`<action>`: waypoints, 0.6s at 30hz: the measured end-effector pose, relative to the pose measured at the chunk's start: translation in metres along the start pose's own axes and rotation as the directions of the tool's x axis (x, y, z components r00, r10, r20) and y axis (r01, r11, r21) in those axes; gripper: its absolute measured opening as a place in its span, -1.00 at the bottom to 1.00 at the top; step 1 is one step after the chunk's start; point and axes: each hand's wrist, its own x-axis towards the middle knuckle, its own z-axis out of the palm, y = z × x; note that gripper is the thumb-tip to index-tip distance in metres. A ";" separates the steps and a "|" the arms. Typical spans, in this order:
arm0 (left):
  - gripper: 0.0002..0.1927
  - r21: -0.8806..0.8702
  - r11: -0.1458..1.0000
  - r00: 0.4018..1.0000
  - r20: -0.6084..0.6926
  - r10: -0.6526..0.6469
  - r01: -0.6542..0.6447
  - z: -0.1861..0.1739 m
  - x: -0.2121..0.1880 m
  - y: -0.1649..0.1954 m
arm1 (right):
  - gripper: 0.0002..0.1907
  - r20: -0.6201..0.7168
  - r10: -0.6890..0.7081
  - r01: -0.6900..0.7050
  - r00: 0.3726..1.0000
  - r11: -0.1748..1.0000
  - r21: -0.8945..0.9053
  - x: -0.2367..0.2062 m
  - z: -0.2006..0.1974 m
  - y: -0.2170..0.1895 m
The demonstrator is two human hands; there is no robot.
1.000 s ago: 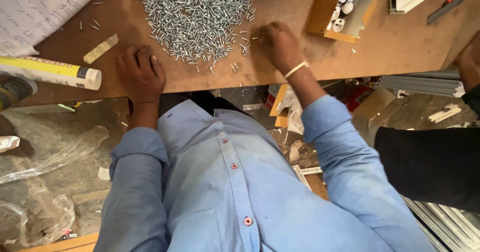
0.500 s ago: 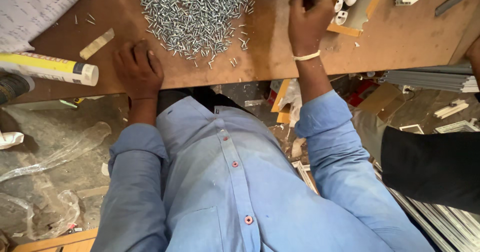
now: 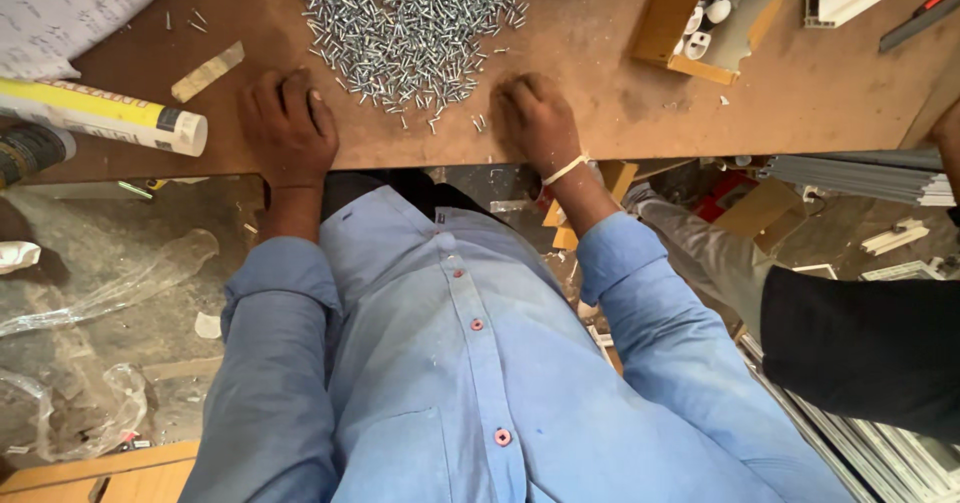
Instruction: The person sorts a large pile of small metal fasteners on a workbench, picking them up by hand and placing them into small cardboard boxes. The person repeatedly scoops fasteners from the central pile and transfers them into the boxes, occasionally spreading the pile with both hands.
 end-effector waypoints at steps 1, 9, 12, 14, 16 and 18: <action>-0.79 0.001 1.000 1.000 -0.005 0.002 -0.002 0.000 0.000 0.000 | -0.83 0.016 0.065 -0.065 0.998 0.997 0.027 0.001 0.002 0.005; -0.78 0.011 1.000 1.000 -0.010 0.015 -0.015 0.000 0.002 0.001 | -0.83 0.528 0.479 -0.604 0.701 0.004 0.797 0.006 -0.012 0.039; -0.79 0.012 1.000 1.000 0.002 -0.004 0.004 -0.001 0.001 0.002 | -0.78 0.570 0.354 -0.490 0.741 -0.297 0.820 0.002 -0.019 0.042; -0.77 0.004 1.000 1.000 0.007 0.002 -0.002 -0.002 0.001 0.002 | -0.68 0.558 0.364 -0.491 0.745 -0.266 0.829 0.001 -0.019 0.042; -0.77 -0.002 1.000 1.000 0.005 0.008 -0.008 -0.002 0.001 0.002 | -0.73 0.482 0.573 -0.635 0.662 0.087 0.768 0.003 -0.014 0.038; -0.78 -0.001 1.000 1.000 -0.004 0.009 -0.009 -0.002 0.002 0.002 | -0.78 0.278 0.586 -0.621 0.761 0.535 0.572 0.004 -0.014 0.034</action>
